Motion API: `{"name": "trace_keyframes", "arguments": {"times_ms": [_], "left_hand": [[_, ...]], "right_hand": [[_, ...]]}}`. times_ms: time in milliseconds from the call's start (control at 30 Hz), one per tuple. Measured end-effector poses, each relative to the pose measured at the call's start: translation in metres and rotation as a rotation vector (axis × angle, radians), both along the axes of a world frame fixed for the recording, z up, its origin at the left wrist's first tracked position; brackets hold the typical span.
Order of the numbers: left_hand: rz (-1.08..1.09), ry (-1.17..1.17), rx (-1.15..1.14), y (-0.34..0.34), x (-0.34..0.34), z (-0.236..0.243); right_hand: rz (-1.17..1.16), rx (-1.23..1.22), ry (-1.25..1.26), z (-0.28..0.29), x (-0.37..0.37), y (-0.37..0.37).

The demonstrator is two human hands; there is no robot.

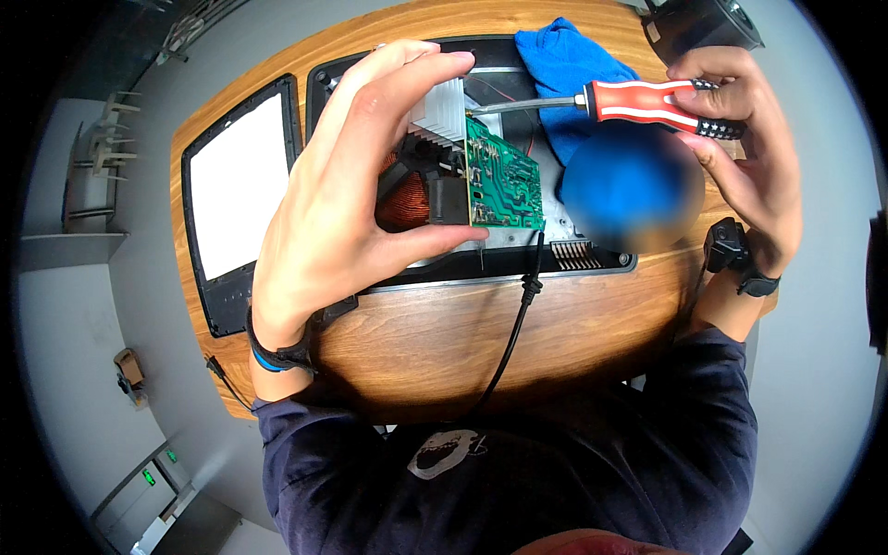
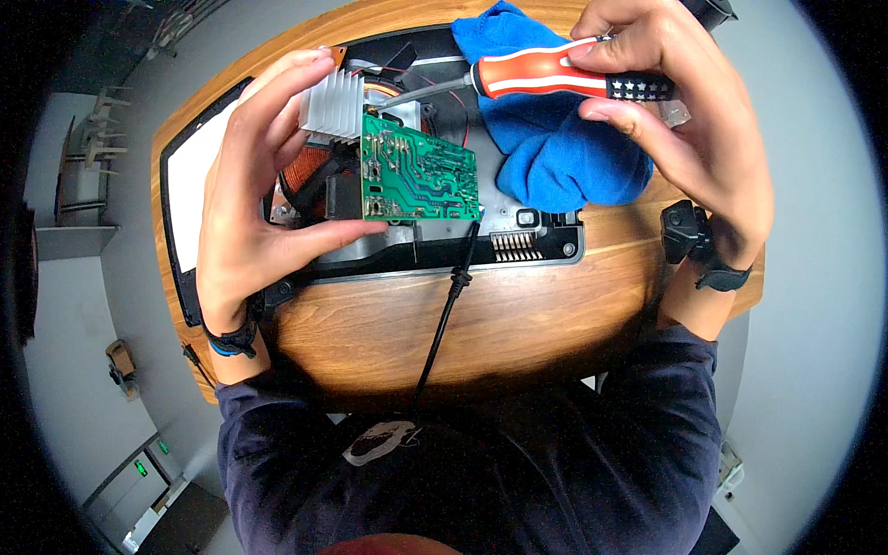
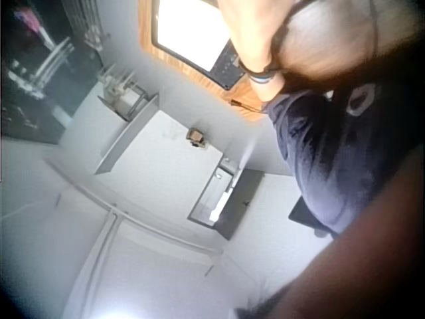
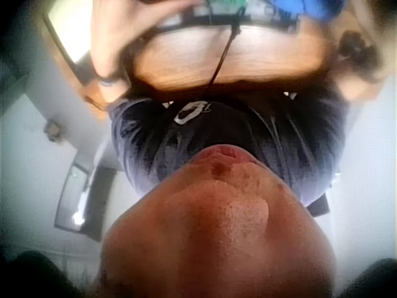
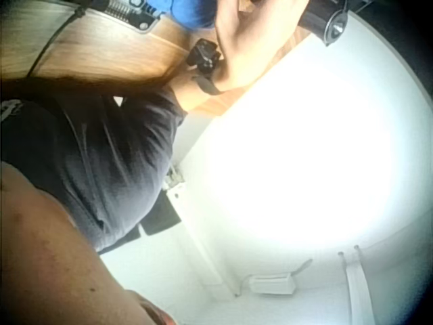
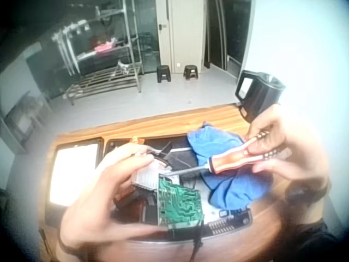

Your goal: The person cleans a green circuit board with a blue cloth, then uses a screwdriver to adjust components on the board inside an open electronic device. The person handles the circuit board and screwdriver throughout the task.

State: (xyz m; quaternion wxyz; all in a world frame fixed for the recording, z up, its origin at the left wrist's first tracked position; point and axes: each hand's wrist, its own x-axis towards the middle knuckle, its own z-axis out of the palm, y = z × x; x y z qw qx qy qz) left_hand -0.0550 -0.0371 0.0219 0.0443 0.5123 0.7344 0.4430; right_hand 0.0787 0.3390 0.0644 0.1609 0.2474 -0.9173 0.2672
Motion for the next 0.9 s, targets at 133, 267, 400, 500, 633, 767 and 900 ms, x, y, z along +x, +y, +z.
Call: {"name": "trace_keyframes", "arguments": {"times_ms": [133,267,400,500,633,767,900], "left_hand": [[-0.001,0.012,-0.001,-0.002,-0.001,-0.002],[0.026,-0.034,-0.004,0.0,0.0,-0.002],[0.077,-0.084,-0.022,0.003,0.005,0.0],[0.077,-0.09,-0.037,0.005,0.005,0.001],[0.052,-0.118,-0.013,0.004,0.001,-0.002],[0.061,-0.16,-0.038,0.004,0.003,0.001],[0.07,-0.155,-0.041,0.003,0.003,0.001]], "right_hand": [[0.01,-0.003,0.022,-0.002,-0.003,0.002],[-0.051,-0.022,0.088,-0.001,-0.01,-0.001],[-0.233,-0.16,-0.114,-0.004,-0.006,-0.007],[-0.29,-0.003,-0.171,-0.013,-0.007,-0.001],[-0.363,0.114,-0.105,-0.013,-0.009,-0.015],[-0.356,0.104,-0.012,-0.005,-0.006,-0.026],[-0.273,0.149,0.04,0.0,-0.008,-0.023]]}}
